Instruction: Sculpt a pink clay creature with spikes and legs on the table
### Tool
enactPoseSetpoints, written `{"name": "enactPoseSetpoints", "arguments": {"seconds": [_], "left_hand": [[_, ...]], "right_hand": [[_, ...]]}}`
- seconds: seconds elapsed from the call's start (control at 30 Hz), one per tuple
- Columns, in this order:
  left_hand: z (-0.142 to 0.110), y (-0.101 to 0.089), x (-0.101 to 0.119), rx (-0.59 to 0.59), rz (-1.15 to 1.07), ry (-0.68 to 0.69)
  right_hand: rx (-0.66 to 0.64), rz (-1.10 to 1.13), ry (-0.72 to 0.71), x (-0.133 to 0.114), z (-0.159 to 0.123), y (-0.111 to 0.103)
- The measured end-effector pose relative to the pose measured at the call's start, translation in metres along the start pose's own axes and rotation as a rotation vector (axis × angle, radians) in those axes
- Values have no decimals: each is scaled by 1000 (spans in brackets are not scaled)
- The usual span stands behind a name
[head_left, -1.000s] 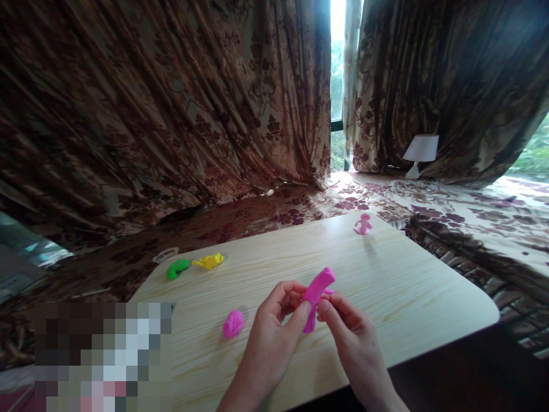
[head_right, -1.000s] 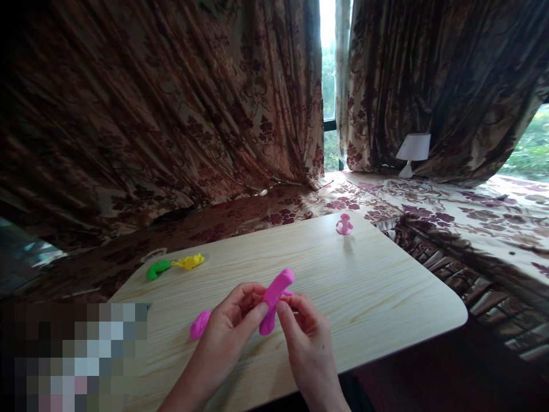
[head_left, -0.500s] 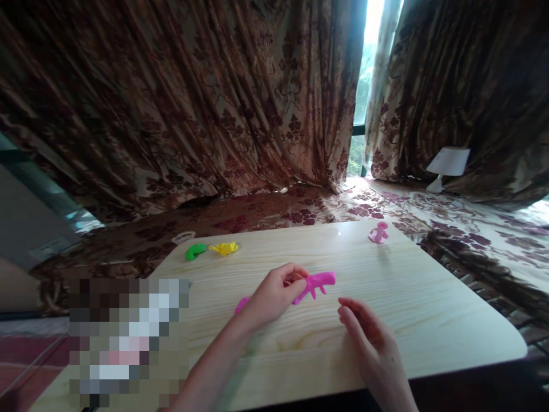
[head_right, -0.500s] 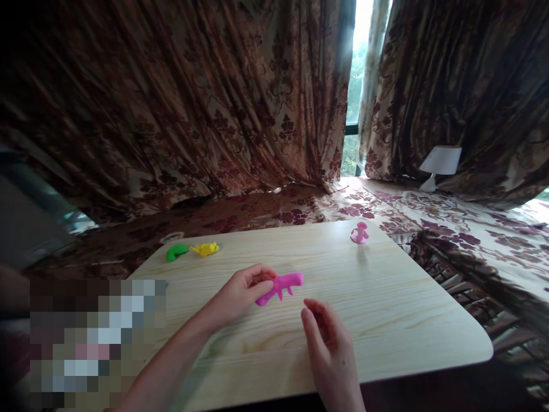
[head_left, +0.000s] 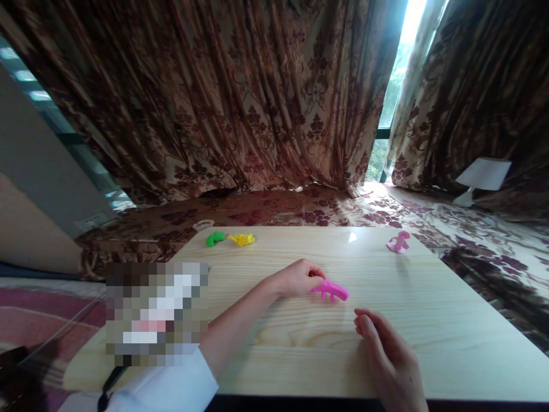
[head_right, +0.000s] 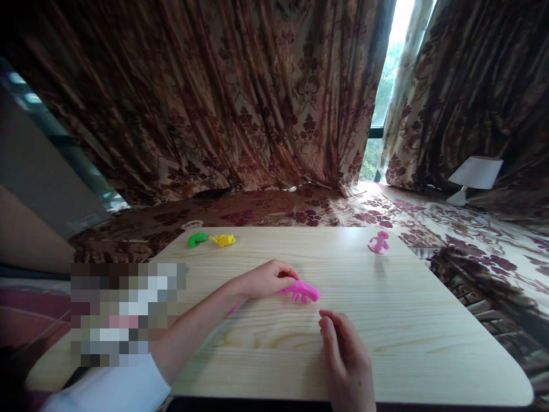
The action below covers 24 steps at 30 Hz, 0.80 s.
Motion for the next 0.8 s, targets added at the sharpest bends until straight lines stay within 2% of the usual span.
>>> {"name": "enactPoseSetpoints", "arguments": {"seconds": [0.07, 0.13, 0.23, 0.37, 0.47, 0.53, 0.63, 0.8], "left_hand": [[3, 1, 2, 19, 27, 23], [2, -6, 6, 64, 56, 44], [-11, -39, 14, 206, 109, 74], [-58, -97, 9, 400, 207, 59], [-99, -118, -6, 480, 276, 9], [-119, -115, -15, 500, 295, -14], [-136, -97, -19, 528, 269, -20], [-150, -54, -11, 525, -174, -2]], "right_hand": [[21, -5, -17, -2, 0, -1], [40, -7, -35, -3, 0, -2], [-4, -28, -74, -5, -1, 1], [-13, -37, -102, -1, -1, 2], [2, -47, -135, -1, 0, 3], [-38, -55, -156, -4, -2, 10], [-110, 5, -146, -13, -14, 27], [-328, 168, -161, -44, -54, 73]]}}
Point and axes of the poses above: each hand's wrist, its own z-axis towards the middle knuckle, its own y-axis out of the palm, x = y × z, the point moved 9 cm from there along z, towards the middle knuckle, and after that the axes turned 10 degrees about x, right-handed, at the moved point
